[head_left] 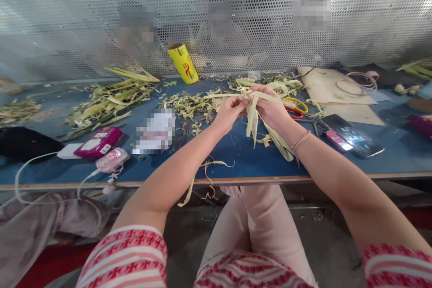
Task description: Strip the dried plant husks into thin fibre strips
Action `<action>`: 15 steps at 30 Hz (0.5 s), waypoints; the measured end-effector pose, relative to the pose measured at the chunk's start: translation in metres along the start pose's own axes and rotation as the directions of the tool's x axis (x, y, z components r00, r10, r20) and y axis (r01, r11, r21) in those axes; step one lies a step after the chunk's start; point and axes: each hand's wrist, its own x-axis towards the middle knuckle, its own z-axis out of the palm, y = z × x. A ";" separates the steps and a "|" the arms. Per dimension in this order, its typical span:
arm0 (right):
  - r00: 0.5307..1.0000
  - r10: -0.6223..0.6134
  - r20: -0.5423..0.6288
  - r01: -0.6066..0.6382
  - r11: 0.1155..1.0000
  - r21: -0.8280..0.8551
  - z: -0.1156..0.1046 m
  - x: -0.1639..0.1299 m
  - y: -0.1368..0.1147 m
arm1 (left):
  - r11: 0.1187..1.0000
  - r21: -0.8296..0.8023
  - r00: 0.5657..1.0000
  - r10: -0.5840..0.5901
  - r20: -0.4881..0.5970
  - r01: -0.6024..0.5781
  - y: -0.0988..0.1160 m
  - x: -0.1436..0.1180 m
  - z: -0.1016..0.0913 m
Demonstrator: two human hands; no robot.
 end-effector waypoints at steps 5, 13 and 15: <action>0.999 0.007 -0.031 -0.007 1.000 0.008 0.000 -0.002 -0.004 | 0.997 -0.081 0.999 -0.012 -0.041 0.009 0.001 0.000 -0.002; 0.991 0.063 0.116 -0.062 0.998 -0.014 -0.008 -0.004 -0.008 | 0.994 -0.107 0.989 0.011 -0.144 -0.026 0.008 -0.001 -0.002; 0.985 0.062 0.164 -0.059 0.998 -0.025 -0.009 -0.005 -0.009 | 0.995 -0.098 0.987 0.020 -0.157 -0.036 0.009 -0.001 -0.002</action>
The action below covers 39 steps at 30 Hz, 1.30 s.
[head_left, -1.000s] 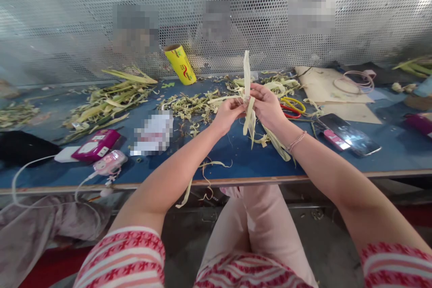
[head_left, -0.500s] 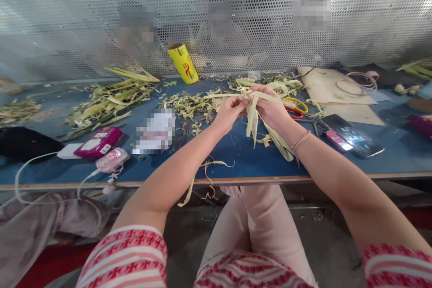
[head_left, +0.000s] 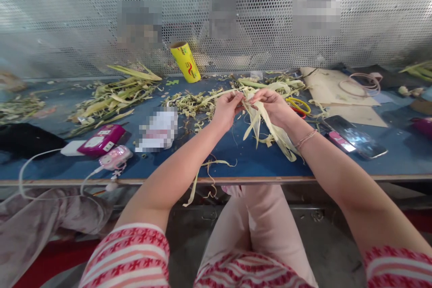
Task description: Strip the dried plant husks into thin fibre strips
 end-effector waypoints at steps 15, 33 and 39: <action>0.960 -0.266 -0.093 0.172 0.815 -0.553 -0.007 0.011 0.014 | 0.922 0.102 0.889 -0.387 0.246 0.373 -0.007 -0.008 0.005; 0.990 -0.089 -0.107 0.023 0.862 -0.507 -0.008 0.011 0.006 | 0.930 0.188 0.892 -0.360 0.273 0.317 -0.014 -0.008 0.002; 0.904 0.283 -0.320 -0.409 0.791 -0.456 -0.035 0.023 0.001 | 0.886 0.206 0.847 -0.459 0.268 0.415 -0.013 -0.005 0.002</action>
